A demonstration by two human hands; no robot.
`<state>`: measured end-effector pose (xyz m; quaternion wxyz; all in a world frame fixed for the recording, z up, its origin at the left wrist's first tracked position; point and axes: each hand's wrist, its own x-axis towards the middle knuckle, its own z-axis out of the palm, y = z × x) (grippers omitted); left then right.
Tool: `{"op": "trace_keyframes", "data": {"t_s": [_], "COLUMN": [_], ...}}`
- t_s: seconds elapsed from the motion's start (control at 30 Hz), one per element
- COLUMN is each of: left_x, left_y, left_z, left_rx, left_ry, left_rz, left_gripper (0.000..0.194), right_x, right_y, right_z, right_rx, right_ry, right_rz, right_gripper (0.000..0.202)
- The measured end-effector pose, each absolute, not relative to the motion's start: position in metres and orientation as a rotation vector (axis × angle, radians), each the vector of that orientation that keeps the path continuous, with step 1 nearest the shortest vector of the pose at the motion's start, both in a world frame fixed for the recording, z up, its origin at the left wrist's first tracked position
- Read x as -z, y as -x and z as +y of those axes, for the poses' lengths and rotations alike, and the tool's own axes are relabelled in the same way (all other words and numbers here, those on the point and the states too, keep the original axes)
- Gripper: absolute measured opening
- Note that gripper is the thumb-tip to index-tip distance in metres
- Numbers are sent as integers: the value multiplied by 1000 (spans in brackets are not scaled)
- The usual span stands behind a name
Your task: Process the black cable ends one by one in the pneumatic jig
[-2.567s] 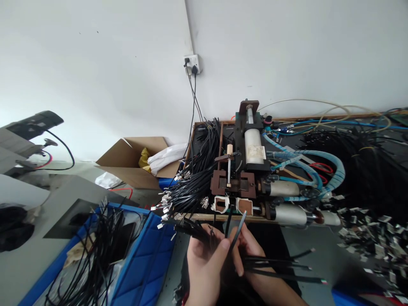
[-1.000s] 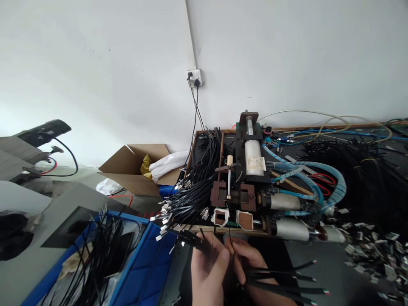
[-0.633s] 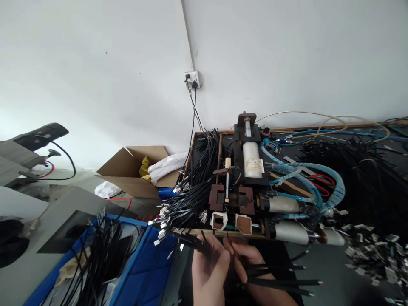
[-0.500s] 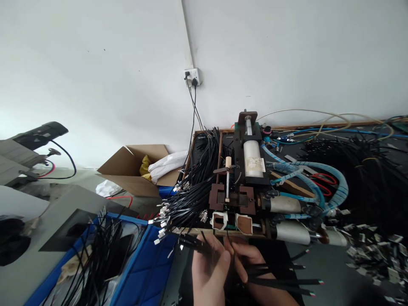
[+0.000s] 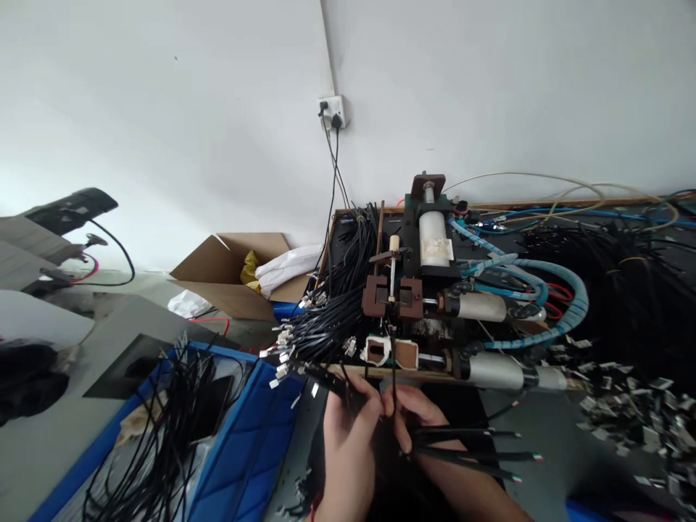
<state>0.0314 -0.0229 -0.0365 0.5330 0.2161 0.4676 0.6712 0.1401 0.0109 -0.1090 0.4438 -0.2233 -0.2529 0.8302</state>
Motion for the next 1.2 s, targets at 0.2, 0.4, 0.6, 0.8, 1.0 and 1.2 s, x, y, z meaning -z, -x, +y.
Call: {"op": "trace_keyframes", "data": {"t_s": [0.2, 0.4, 0.6, 0.8, 1.0, 1.2], "left_x": [46, 72, 86, 66, 29, -13], "left_y": [-14, 2, 8, 25, 64, 120], "left_z": [-28, -35, -43, -61, -74, -79], "left_rx": [-1356, -1196, -1175, -1261, -1456, -1661], "left_ry": [-606, -753, -894, -1035, -1161, -1310], "left_rz": [834, 686, 580, 490, 453, 448], "left_gripper": [9, 20, 15, 16, 11, 12], "right_x": [102, 78, 38, 31, 6, -45], "right_y": [-157, -199, -215, -186, -135, -74], "right_z": [-18, -24, -39, -51, -28, 1], "right_rx": [-1897, -1911, -1978, -1834, -1433, -1078], "right_ry": [564, 566, 865, 1264, 1029, 524], "right_rz": [-853, -1424, -1763, -1950, -2687, -2859], "right_gripper": [58, 59, 40, 58, 25, 27]}}
